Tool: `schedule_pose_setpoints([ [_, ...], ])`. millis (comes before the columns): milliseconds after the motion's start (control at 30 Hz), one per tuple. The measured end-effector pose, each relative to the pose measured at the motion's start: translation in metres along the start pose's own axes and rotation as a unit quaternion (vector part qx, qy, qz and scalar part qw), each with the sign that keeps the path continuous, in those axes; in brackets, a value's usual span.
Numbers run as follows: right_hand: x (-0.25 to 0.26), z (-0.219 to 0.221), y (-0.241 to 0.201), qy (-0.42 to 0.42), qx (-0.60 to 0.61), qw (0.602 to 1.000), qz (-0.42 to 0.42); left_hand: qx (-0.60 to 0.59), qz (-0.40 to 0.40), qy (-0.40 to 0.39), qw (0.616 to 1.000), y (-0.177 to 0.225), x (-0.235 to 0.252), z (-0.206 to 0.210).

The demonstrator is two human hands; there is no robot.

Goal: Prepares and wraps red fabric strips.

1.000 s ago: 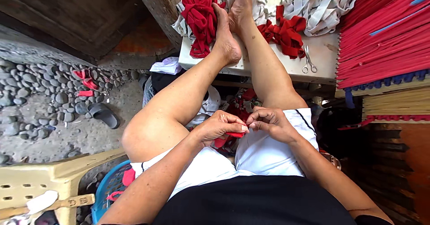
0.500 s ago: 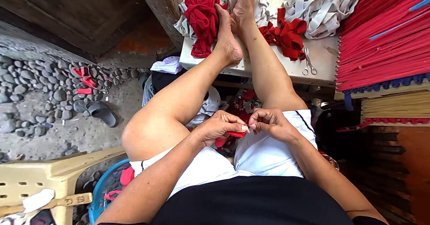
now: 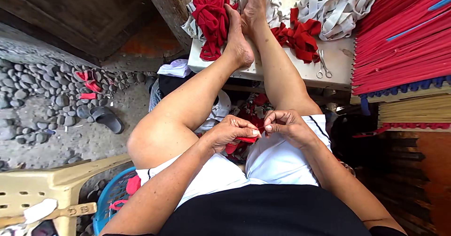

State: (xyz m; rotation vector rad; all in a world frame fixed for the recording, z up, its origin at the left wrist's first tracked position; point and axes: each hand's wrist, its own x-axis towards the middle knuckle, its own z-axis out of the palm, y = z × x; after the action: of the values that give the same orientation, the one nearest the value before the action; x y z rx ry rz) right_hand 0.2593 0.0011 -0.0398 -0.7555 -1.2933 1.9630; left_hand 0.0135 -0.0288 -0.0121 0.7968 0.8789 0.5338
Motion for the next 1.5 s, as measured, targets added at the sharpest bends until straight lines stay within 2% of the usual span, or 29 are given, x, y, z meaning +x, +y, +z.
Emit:
schedule_pose_setpoints([
  [133,0.000,0.004,-0.001,0.025,0.032,0.999,-0.001,0.011,-0.011,-0.011,1.000,0.001,0.000,0.002],
  [333,0.001,0.006,0.002,0.007,0.114,0.993,0.015,0.024,-0.023,-0.039,0.999,-0.002,0.002,0.004],
  [600,0.001,0.008,0.002,0.010,0.170,0.985,-0.014,0.030,-0.025,-0.042,0.998,-0.005,0.003,0.004],
  [967,-0.003,0.016,0.010,-0.001,0.266,0.963,-0.047,0.102,-0.039,-0.041,0.993,-0.011,0.007,0.012],
  [1300,0.005,0.013,0.005,0.037,0.231,0.969,-0.079,0.145,-0.043,-0.059,0.987,-0.014,0.008,0.015],
  [1500,0.006,0.010,0.003,0.057,0.133,0.984,-0.108,0.171,-0.050,-0.054,0.983,-0.016,0.008,0.016],
])
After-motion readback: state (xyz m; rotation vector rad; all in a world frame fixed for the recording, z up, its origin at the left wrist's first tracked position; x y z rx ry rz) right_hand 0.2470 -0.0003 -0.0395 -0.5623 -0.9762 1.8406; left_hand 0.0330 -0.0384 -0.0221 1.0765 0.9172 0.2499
